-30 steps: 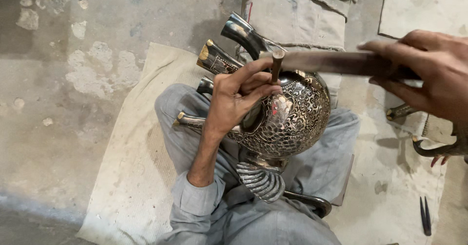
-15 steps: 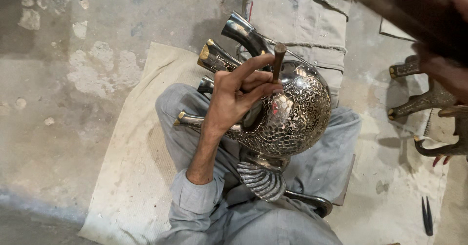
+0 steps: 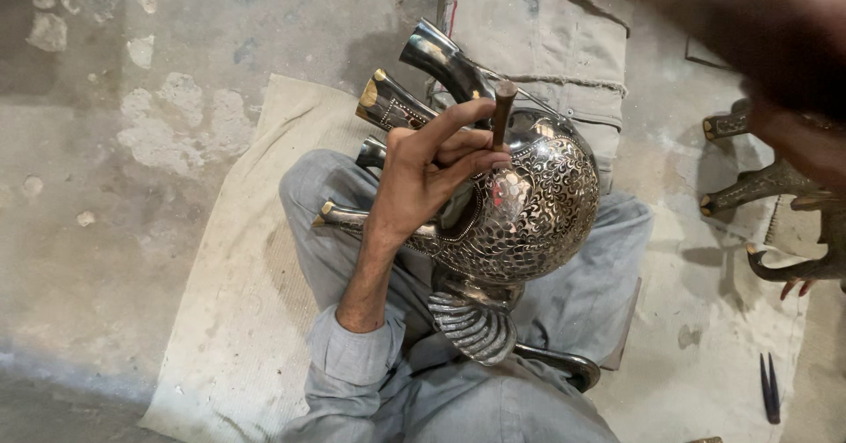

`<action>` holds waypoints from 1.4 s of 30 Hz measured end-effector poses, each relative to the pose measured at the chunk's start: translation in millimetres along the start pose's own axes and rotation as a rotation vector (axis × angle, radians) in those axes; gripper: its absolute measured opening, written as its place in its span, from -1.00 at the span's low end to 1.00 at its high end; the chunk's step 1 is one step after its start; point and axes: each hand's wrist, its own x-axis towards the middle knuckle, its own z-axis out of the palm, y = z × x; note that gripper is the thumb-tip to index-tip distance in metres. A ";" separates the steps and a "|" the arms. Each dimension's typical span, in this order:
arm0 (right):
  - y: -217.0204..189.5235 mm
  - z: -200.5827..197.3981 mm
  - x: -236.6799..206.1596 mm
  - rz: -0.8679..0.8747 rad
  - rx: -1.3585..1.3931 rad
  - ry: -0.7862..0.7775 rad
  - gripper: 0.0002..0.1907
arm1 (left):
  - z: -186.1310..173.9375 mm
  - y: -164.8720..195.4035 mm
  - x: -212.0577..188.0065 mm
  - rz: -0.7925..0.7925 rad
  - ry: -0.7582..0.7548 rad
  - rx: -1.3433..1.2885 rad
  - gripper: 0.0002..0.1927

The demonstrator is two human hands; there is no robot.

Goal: The person uses a chisel and hammer to engrave intricate patterns onto a silver-colored metal object. They hold the object steady with one hand while striking the chisel with the other to create detailed designs.

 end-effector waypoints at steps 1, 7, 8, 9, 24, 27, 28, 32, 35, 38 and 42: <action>0.1 2.1 -0.1 -0.005 -0.007 -0.008 -0.28 | 0.0 0.3 0.0 -0.005 -0.011 -0.036 -0.56; -7.1 20.1 7.5 0.247 0.239 -0.065 -0.46 | -1.1 1.8 0.1 -0.012 -0.005 0.030 -0.53; -9.9 18.1 9.1 0.298 0.290 -0.075 -0.49 | -1.0 1.7 0.5 -0.011 -0.013 0.016 -0.54; -13.1 15.6 10.8 0.235 0.206 -0.039 -0.42 | -0.9 1.5 1.1 -0.009 -0.023 0.003 -0.55; 54.7 90.6 -36.8 0.660 0.216 -0.190 -0.76 | -2.4 -4.2 -1.3 0.034 -0.037 0.022 -0.54; 46.7 93.1 -24.6 0.927 0.183 -0.266 -0.79 | -2.9 -4.1 -2.2 0.058 -0.031 0.053 -0.52; 45.4 89.1 -25.0 0.941 0.177 -0.249 -0.77 | -3.3 -4.3 -1.9 0.074 -0.024 0.082 -0.51; 2.3 37.6 -17.1 0.227 0.124 0.020 -0.54 | -4.2 -4.2 -1.9 0.059 -0.045 -0.052 -0.51; -25.7 15.6 1.8 0.199 0.172 0.027 -0.40 | -3.7 -3.8 -1.2 0.049 -0.050 0.008 -0.52; -40.6 12.1 17.0 0.342 0.354 0.003 -0.43 | -3.8 -2.7 -1.2 0.031 -0.047 0.032 -0.53; -37.8 4.5 10.1 0.200 0.016 0.037 -0.35 | -4.7 -2.2 -0.8 0.037 -0.057 0.039 -0.52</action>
